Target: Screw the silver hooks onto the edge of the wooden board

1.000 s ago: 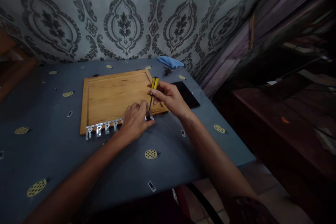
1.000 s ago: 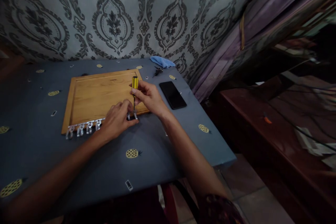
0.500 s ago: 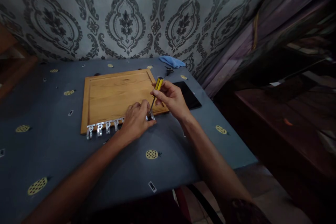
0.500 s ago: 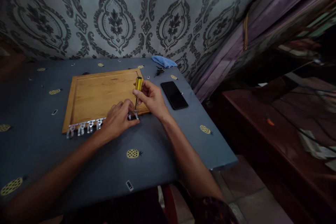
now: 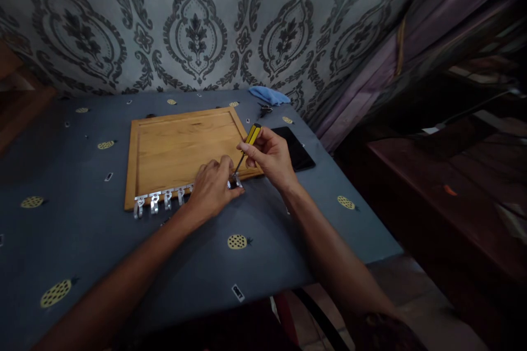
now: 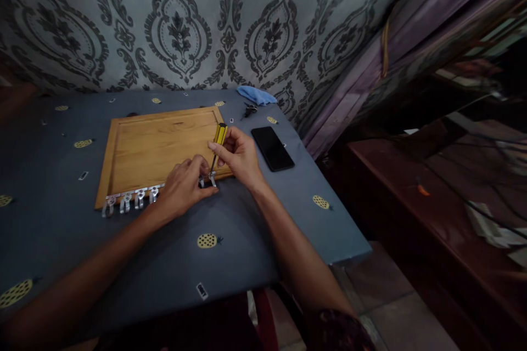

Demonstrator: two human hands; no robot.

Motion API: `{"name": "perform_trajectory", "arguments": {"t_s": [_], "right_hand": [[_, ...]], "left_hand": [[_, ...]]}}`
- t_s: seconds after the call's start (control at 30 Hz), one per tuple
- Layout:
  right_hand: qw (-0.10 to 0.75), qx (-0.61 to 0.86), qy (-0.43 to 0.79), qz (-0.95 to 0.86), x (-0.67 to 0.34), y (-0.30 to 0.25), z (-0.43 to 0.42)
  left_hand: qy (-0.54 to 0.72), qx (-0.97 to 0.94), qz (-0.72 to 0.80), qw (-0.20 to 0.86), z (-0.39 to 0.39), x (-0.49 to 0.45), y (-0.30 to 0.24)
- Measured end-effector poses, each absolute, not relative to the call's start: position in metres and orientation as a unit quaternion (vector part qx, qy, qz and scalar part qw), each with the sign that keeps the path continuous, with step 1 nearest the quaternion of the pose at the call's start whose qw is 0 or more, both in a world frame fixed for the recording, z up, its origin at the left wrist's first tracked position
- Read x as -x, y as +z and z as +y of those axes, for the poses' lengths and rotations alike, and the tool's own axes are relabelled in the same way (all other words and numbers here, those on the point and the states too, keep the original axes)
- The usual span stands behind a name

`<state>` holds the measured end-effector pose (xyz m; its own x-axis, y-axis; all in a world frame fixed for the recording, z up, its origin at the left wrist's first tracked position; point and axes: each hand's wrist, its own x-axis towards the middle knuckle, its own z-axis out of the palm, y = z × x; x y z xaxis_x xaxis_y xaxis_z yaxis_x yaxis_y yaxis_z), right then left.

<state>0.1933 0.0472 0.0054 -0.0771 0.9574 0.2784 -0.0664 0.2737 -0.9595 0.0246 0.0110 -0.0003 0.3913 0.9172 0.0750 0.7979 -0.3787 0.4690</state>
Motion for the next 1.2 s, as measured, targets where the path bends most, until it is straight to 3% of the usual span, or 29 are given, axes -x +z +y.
{"name": "perform_trajectory", "arguments": {"t_s": [0.2,0.5,0.7,1.2], "right_hand": [[0.52,0.383,0.46,-0.61,-0.201,0.011,0.046],[0.564,0.386,0.433,-0.587,-0.193,0.004,0.047],[0.523,0.386,0.449,-0.612,-0.199,0.009,0.045],[0.584,0.423,0.398,-0.567,-0.187,-0.004,0.048]], "left_hand": [[0.166,-0.813,0.526,0.188,0.011,-0.025,0.0],[0.159,-0.808,0.532,0.197,0.01,-0.025,0.003],[0.157,-0.809,0.531,0.197,0.01,-0.025,0.002],[0.166,-0.81,0.531,0.185,0.01,-0.025,0.002]]}}
